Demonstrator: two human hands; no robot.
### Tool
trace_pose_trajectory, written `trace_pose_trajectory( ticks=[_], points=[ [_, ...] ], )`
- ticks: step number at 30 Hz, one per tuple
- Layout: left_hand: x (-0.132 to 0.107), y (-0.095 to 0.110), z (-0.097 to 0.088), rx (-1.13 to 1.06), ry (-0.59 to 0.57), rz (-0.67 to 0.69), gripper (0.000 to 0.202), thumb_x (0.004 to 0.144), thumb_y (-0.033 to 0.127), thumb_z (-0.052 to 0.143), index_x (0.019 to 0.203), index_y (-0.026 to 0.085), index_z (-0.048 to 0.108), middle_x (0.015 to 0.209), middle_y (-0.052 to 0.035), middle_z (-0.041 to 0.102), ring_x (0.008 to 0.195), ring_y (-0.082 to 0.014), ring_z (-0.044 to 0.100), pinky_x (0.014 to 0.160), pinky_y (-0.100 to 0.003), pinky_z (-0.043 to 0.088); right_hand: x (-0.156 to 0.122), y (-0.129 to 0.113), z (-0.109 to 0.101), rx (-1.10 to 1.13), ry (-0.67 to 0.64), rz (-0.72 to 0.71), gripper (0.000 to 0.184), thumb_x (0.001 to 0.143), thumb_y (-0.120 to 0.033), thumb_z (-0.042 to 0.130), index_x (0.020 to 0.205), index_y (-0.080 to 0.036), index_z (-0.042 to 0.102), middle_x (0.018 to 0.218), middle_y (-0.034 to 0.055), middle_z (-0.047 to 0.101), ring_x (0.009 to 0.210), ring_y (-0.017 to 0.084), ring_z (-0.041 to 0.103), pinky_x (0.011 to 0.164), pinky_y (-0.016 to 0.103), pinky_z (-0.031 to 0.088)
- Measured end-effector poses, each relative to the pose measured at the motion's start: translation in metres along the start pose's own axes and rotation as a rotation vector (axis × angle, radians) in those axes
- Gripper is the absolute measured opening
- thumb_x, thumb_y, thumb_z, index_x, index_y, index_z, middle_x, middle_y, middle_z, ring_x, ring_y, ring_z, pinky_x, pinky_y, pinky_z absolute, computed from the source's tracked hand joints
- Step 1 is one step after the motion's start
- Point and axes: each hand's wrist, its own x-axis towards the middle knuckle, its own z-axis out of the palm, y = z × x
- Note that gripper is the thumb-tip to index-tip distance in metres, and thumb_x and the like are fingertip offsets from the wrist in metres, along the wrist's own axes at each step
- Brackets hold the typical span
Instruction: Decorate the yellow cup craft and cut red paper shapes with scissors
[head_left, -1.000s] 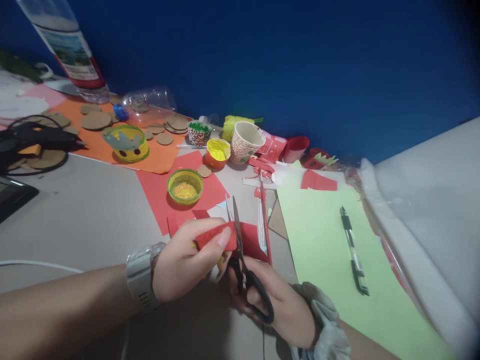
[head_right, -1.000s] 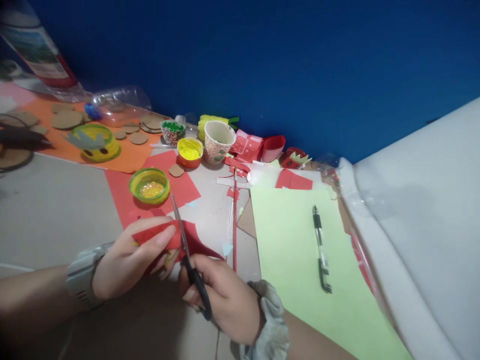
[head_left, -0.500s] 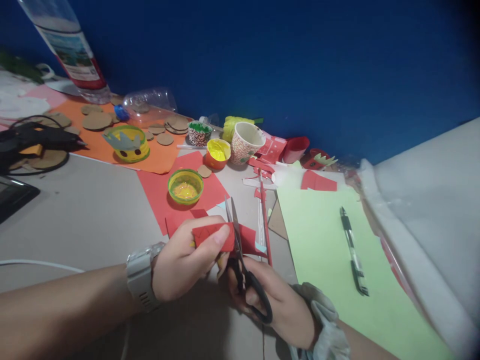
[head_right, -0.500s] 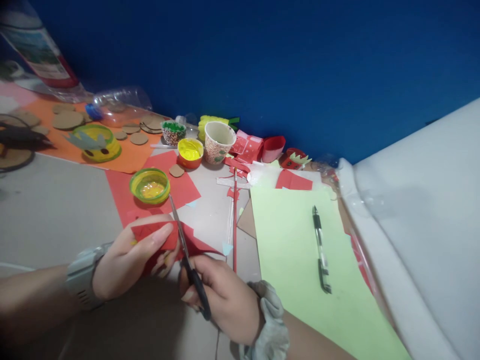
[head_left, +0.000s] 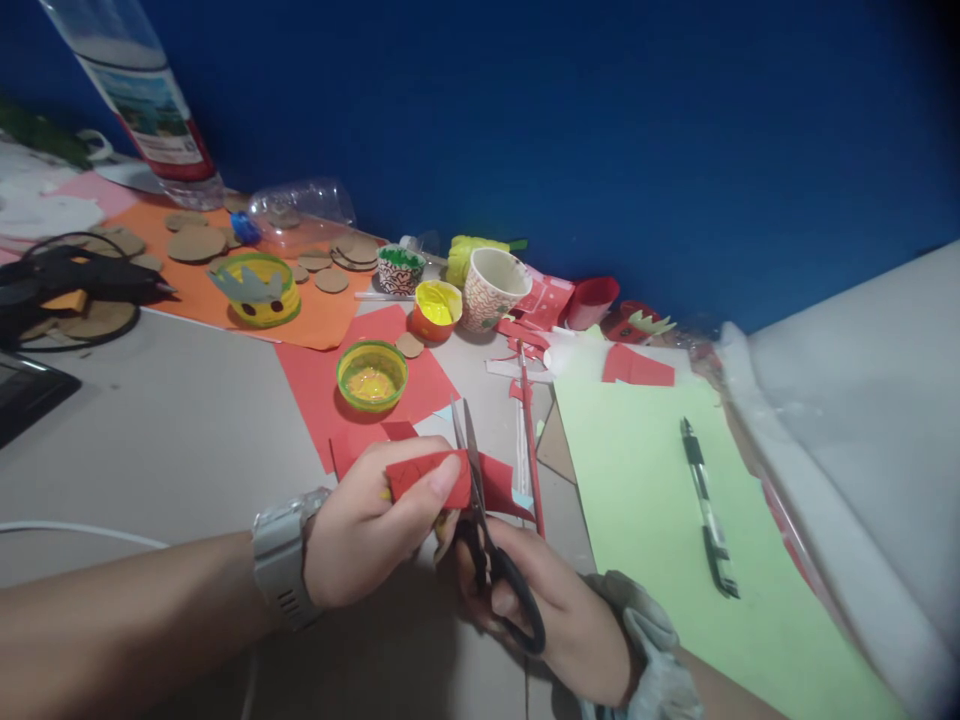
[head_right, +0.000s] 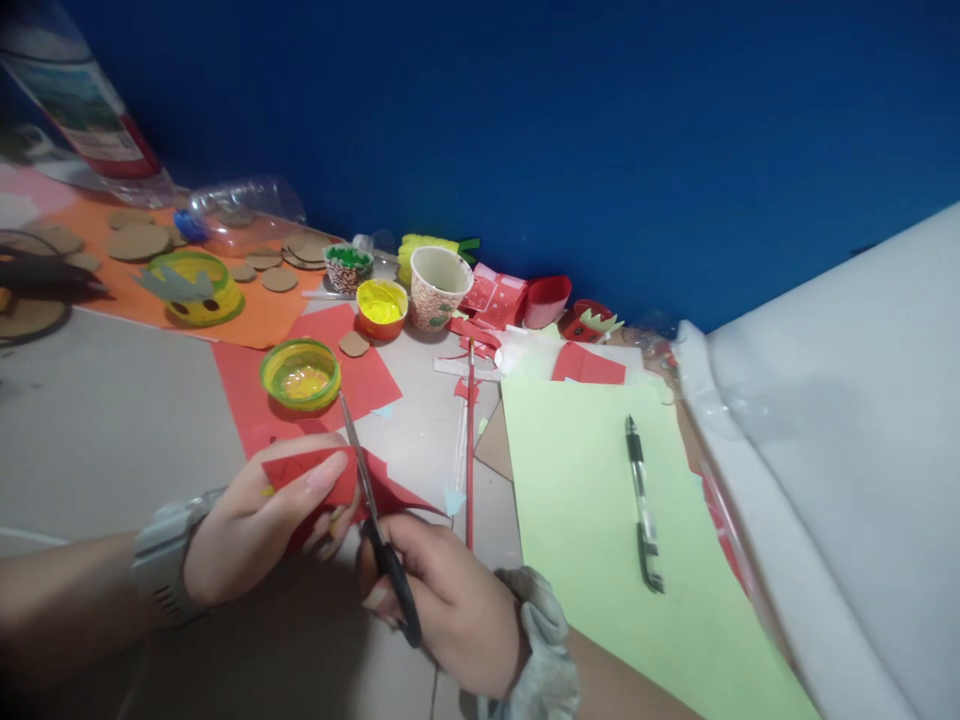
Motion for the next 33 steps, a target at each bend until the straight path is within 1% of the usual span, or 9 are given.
trace_pose_trajectory(
  ticks=[7, 13, 17, 21, 24, 28, 33],
  points=[
    [-0.0007, 0.0008, -0.0009, 0.037, 0.009, 0.013, 0.044, 0.099, 0.038, 0.040, 0.061, 0.018, 0.048, 0.052, 0.0043, 0.047, 0.046, -0.0075, 0.042, 0.045, -0.021, 0.034, -0.0002, 0.0004, -0.0002, -0.009, 0.014, 0.011, 0.054, 0.081, -0.071, 0.056, 0.078, -0.017, 0.049, 0.068, -0.0006, 0.047, 0.058, 0.011, 0.040, 0.051, 0.023, 0.032],
    [0.0001, -0.0001, -0.0005, 0.038, 0.002, -0.010, 0.044, 0.098, 0.041, 0.040, 0.061, 0.018, 0.048, 0.052, 0.0034, 0.049, 0.045, -0.0086, 0.043, 0.044, -0.022, 0.034, -0.0007, 0.0010, -0.0004, -0.030, 0.016, 0.004, 0.056, 0.080, -0.072, 0.055, 0.079, -0.017, 0.050, 0.069, -0.0003, 0.048, 0.059, 0.011, 0.041, 0.053, 0.024, 0.033],
    [-0.0004, -0.0007, 0.0004, 0.011, 0.004, -0.025, 0.044, 0.098, 0.042, 0.040, 0.062, 0.018, 0.048, 0.051, 0.0040, 0.046, 0.044, -0.0085, 0.041, 0.043, -0.022, 0.033, -0.0008, 0.0008, -0.0009, -0.018, 0.010, 0.037, 0.055, 0.080, -0.073, 0.055, 0.079, -0.018, 0.048, 0.069, -0.0006, 0.047, 0.060, 0.012, 0.040, 0.054, 0.024, 0.034],
    [-0.0011, -0.0009, -0.0003, 0.000, 0.005, -0.011, 0.043, 0.098, 0.041, 0.041, 0.062, 0.018, 0.048, 0.054, 0.0039, 0.047, 0.046, -0.0078, 0.042, 0.045, -0.021, 0.034, -0.0007, 0.0012, -0.0003, -0.018, 0.000, 0.028, 0.056, 0.080, -0.073, 0.054, 0.078, -0.018, 0.048, 0.070, -0.0005, 0.047, 0.060, 0.011, 0.040, 0.054, 0.024, 0.033],
    [-0.0004, 0.0001, -0.0011, 0.003, 0.006, 0.006, 0.045, 0.099, 0.042, 0.040, 0.062, 0.017, 0.049, 0.054, 0.0039, 0.047, 0.045, -0.0072, 0.041, 0.043, -0.020, 0.033, -0.0007, 0.0030, 0.0002, 0.001, -0.001, 0.014, 0.055, 0.081, -0.072, 0.054, 0.079, -0.017, 0.048, 0.069, -0.0009, 0.047, 0.059, 0.011, 0.040, 0.053, 0.024, 0.032],
    [0.0010, 0.0007, -0.0004, -0.018, 0.042, 0.010, 0.047, 0.098, 0.044, 0.040, 0.061, 0.017, 0.050, 0.052, 0.0038, 0.047, 0.044, -0.0073, 0.040, 0.042, -0.020, 0.031, -0.0003, 0.0050, -0.0003, 0.008, 0.005, -0.003, 0.054, 0.081, -0.071, 0.055, 0.080, -0.017, 0.048, 0.068, -0.0012, 0.046, 0.058, 0.011, 0.039, 0.053, 0.024, 0.032],
    [0.0023, -0.0029, 0.0011, -0.059, 0.096, -0.029, 0.049, 0.098, 0.047, 0.039, 0.061, 0.017, 0.051, 0.051, 0.0027, 0.050, 0.042, -0.0079, 0.041, 0.042, -0.021, 0.033, 0.0005, 0.0042, -0.0003, 0.009, -0.012, 0.002, 0.053, 0.082, -0.070, 0.055, 0.081, -0.017, 0.048, 0.067, -0.0014, 0.046, 0.057, 0.010, 0.039, 0.051, 0.023, 0.031]
  ],
)
